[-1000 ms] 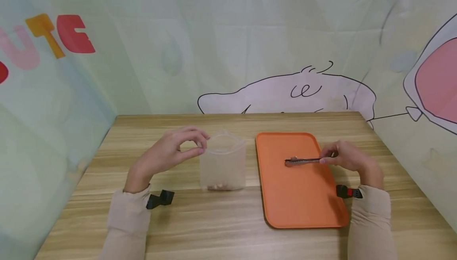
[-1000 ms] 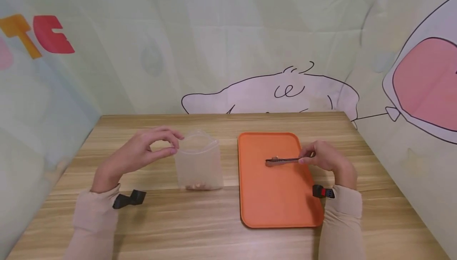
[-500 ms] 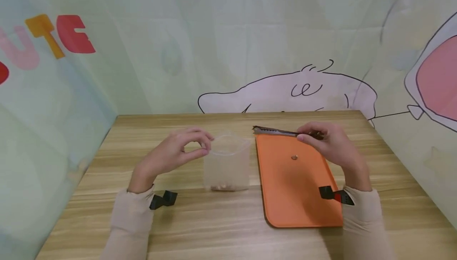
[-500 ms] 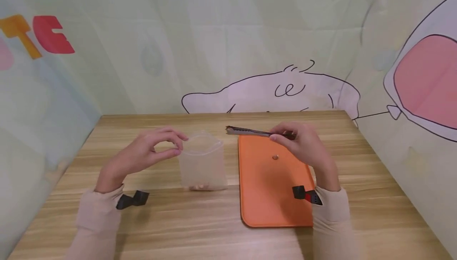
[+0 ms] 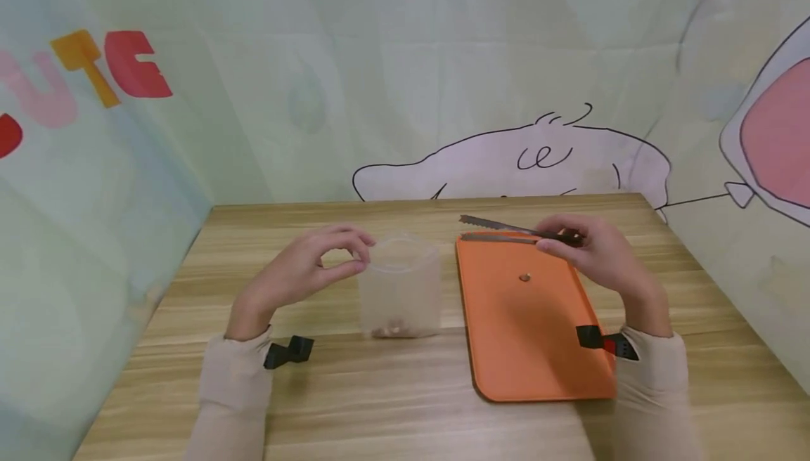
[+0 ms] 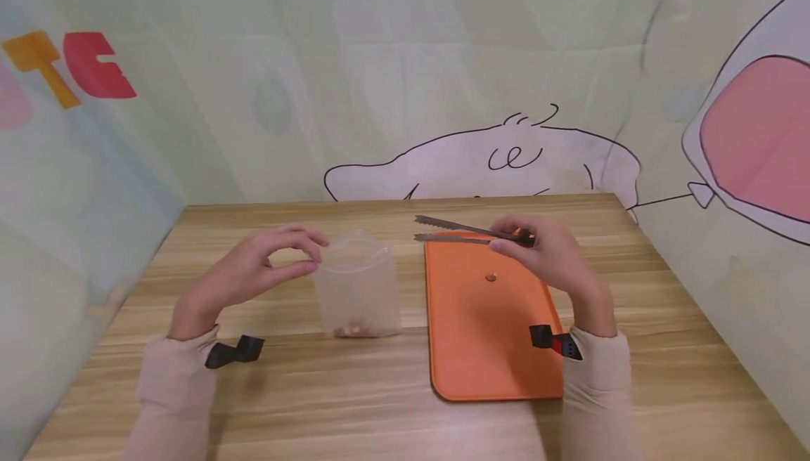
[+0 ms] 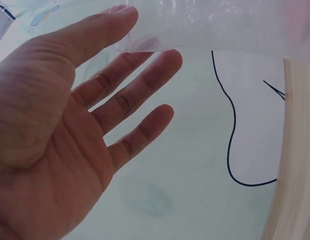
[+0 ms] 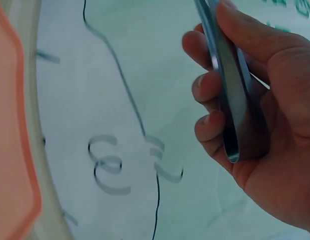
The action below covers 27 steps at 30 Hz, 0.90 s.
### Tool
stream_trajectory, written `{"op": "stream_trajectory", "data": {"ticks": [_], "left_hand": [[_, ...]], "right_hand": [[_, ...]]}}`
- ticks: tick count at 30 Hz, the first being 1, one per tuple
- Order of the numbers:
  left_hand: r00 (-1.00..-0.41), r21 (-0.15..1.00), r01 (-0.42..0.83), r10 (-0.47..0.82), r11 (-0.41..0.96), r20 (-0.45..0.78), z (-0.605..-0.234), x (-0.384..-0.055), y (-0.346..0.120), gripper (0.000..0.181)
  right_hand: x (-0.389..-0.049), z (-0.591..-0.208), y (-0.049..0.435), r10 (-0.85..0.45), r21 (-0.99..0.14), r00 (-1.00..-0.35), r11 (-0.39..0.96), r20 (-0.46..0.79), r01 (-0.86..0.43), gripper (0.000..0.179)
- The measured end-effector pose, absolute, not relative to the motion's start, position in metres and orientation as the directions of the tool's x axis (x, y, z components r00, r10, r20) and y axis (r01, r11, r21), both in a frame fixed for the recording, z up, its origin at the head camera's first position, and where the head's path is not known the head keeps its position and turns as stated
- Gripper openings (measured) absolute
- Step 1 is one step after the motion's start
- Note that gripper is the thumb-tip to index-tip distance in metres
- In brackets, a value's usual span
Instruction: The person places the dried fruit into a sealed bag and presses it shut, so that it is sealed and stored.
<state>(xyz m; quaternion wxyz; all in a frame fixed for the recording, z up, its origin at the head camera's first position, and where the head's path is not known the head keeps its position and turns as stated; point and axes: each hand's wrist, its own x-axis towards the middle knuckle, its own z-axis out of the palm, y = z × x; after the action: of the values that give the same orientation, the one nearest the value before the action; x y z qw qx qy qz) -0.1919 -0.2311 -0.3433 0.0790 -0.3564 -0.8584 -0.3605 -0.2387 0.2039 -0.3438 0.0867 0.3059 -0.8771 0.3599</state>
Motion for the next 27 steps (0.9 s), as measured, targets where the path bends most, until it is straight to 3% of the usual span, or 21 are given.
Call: {"op": "stream_trajectory", "data": {"ticks": [8, 17, 23, 27], "left_hand": [[-0.747, 0.562, 0.655, 0.541, 0.505, 0.386, -0.344, -0.192, -0.237, 0.006], [-0.774, 0.588, 0.621, 0.525, 0.519, 0.355, -0.341, -0.190, -0.238, 0.005], [-0.764, 0.575, 0.633, 0.534, 0.518, 0.361, -0.341, -0.191, -0.237, 0.005], [-0.767, 0.570, 0.631, 0.533, 0.526, 0.357, -0.341, -0.191, -0.237, 0.004]], "right_hand": [[-0.258, -0.372, 0.270, -0.486, -0.632, -0.863, 0.629, 0.135, -0.453, 0.014], [-0.268, -0.400, 0.300, -0.441, -0.610, -0.895, 0.729, -0.070, -0.312, 0.015], [-0.271, -0.407, 0.301, -0.402, -0.592, -0.909, 0.761, -0.109, -0.265, 0.012], [-0.271, -0.400, 0.293, -0.400, -0.603, -0.916, 0.736, -0.024, -0.306, 0.011]]}}
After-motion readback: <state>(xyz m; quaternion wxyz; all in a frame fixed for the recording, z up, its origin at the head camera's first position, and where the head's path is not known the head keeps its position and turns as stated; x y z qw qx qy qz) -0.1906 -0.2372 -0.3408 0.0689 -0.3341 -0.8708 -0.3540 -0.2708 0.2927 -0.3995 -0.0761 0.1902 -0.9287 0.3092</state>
